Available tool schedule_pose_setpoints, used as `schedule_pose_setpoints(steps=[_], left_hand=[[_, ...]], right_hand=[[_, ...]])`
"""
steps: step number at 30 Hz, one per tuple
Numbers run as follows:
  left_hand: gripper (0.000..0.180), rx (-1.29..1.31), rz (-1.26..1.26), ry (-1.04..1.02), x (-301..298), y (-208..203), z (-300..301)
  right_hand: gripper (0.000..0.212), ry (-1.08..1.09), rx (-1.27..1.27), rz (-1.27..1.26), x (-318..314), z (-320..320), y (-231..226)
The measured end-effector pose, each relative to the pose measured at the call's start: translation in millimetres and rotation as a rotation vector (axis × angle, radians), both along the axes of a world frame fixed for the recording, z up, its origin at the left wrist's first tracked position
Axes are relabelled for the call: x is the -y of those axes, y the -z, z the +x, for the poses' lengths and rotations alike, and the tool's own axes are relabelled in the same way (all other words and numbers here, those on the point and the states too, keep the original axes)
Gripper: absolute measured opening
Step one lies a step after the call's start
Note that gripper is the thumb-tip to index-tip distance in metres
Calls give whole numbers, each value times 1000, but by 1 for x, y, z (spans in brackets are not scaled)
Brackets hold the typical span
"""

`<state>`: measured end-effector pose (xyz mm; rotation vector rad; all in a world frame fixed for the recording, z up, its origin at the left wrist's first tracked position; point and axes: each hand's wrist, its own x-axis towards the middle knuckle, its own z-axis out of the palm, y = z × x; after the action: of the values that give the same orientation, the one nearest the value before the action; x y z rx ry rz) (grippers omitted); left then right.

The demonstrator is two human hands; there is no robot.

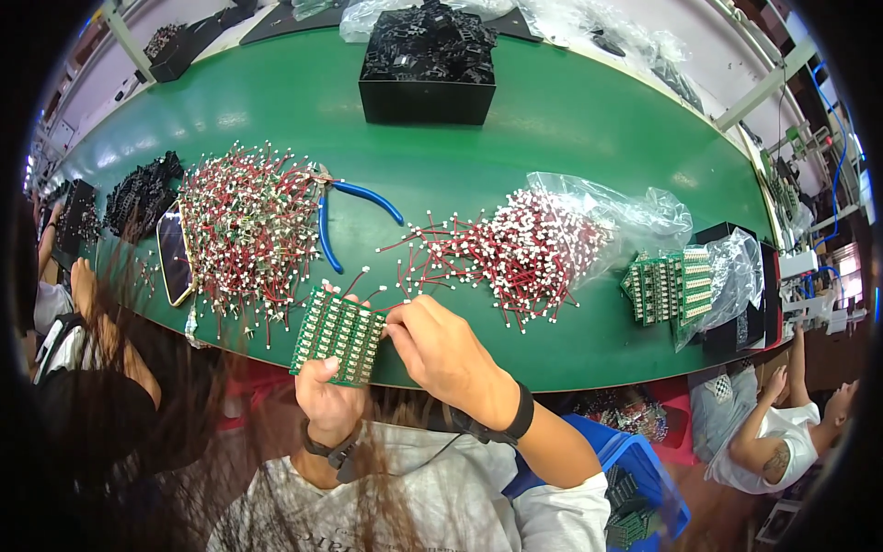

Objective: The person picks up wires from a pile and inserts them into a circuit board by hand, repeating this process for several wires.

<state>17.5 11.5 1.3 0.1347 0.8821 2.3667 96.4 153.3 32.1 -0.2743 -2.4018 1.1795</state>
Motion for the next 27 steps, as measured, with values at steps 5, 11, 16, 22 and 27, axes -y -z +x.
schedule_pose_setpoints(steps=[5, 11, 16, 22, 27], left_hand=[[88, -77, -13, 56, 0, 1, 6], [89, -74, -81, 49, 0, -4, 9], [88, -120, -76, 49, -1, -2, 10], [87, -174, -105, 103, 1, -3, 12], [85, -366, -185, 97, 4, 4, 11]], right_hand=[[12, 39, -39, 49, 1, 0, 5], [18, 44, -57, 156, 1, 1, 12], [18, 52, -49, 194, 3, 2, 12], [13, 90, 57, 338, 10, 3, 3], [13, -40, -12, 462, 5, 2, 4]])
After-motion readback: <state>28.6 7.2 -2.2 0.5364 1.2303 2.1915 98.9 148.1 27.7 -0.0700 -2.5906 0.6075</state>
